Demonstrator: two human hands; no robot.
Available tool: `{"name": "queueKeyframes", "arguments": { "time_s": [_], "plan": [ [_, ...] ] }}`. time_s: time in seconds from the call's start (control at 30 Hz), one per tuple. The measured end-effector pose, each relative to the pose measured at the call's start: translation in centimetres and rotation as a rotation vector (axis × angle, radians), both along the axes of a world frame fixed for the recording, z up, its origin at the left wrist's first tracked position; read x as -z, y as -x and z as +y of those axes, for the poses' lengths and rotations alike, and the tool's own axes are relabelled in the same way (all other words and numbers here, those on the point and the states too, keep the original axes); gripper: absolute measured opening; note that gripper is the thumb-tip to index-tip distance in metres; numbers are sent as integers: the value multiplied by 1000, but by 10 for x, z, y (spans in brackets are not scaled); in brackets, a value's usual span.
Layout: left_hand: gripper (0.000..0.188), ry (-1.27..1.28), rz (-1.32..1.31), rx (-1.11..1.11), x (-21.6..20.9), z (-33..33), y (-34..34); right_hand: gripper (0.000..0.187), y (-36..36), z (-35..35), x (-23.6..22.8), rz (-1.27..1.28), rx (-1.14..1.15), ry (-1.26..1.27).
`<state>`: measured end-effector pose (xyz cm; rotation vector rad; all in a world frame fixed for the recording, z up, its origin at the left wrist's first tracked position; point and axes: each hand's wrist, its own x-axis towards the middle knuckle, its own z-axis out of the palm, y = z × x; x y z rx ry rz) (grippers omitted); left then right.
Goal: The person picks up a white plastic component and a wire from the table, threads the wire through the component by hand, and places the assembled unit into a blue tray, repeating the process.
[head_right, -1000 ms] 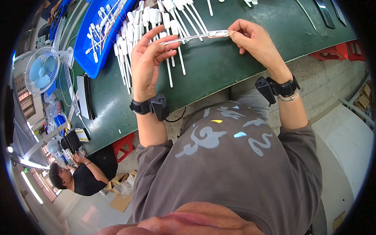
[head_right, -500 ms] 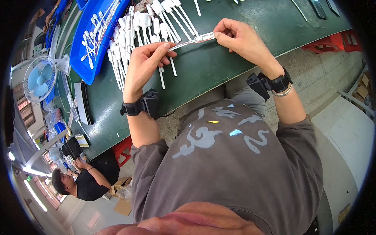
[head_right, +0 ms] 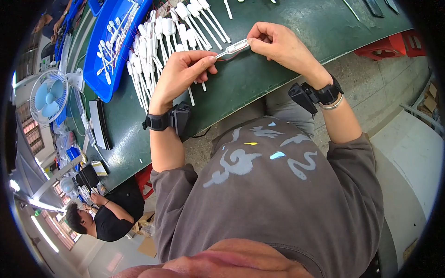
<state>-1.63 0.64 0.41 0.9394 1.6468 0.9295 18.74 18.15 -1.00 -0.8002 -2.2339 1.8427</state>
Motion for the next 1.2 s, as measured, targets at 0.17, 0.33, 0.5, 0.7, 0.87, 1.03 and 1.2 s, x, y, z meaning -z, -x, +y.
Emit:
{"name": "queueKeyframes", "arguments": {
  "time_s": [0.17,0.33,0.5,0.7,0.87,1.03,1.2],
  "plan": [
    [28,-132,446,191,-7,6,-7,18,0,1,-2,-17,-16,-11],
    [28,-166,762,268,-27,0,-13,18,2,1,-1,0,-11,14],
    [29,-130,600,13,-25,-22,6,19,0,3,4,29,9,43],
    [31,-34,253,-71,-21,-47,23,20,0,8,7,38,0,76],
    [30,-8,60,-117,-16,-43,21,19,0,7,8,17,7,72],
    [25,-34,-42,-117,-10,-39,19,19,-1,5,6,15,21,36],
    [18,-61,179,-185,-4,-40,8,19,-1,0,-2,-24,57,-61]
  ]
}}
